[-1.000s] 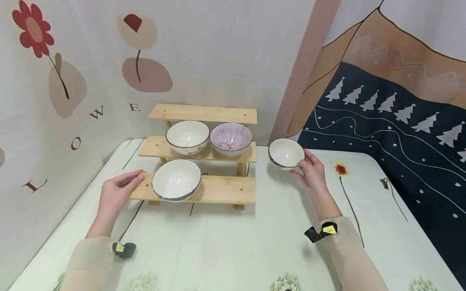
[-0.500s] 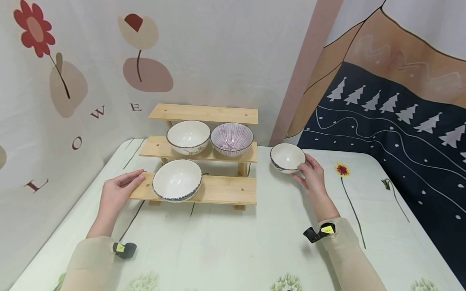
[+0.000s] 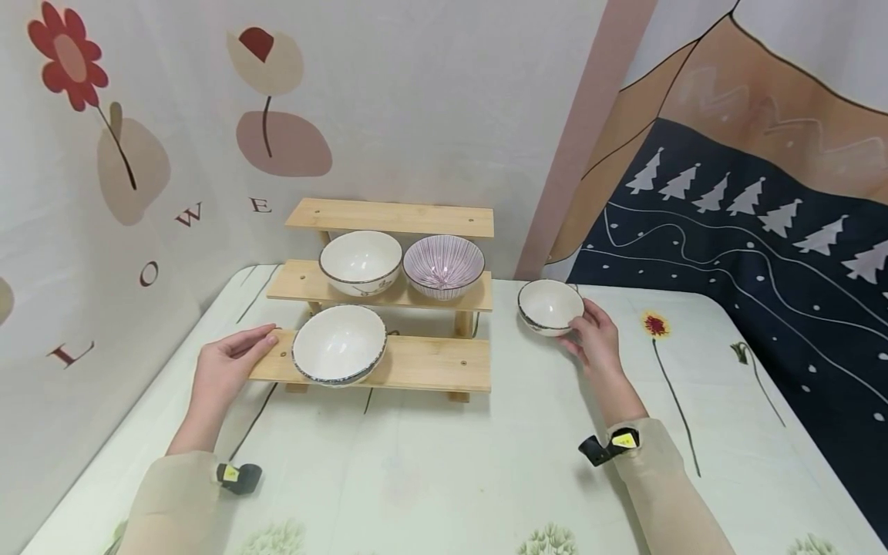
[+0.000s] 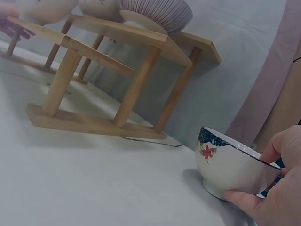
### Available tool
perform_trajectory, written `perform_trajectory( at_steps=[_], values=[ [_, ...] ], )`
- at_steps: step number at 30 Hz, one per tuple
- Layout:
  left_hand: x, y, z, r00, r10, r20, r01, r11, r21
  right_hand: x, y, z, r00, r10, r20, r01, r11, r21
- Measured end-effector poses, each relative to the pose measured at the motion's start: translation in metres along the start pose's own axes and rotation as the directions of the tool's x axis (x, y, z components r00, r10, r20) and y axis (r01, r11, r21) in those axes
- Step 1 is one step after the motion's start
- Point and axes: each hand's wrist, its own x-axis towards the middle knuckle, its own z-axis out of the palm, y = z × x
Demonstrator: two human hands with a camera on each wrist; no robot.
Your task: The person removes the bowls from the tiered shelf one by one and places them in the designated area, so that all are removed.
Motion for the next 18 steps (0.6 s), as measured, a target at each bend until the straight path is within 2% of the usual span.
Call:
perform_trajectory(
  at_steps=[18],
  values=[
    [-0.0015, 0.0015, -0.0002, 1.000, -0.006, 0.005, 0.006, 1.000, 0.008, -0.0009, -0.0028, -0.0036, 0.998, 0.045, 0.043, -0.044, 0.999, -0.021]
  ],
)
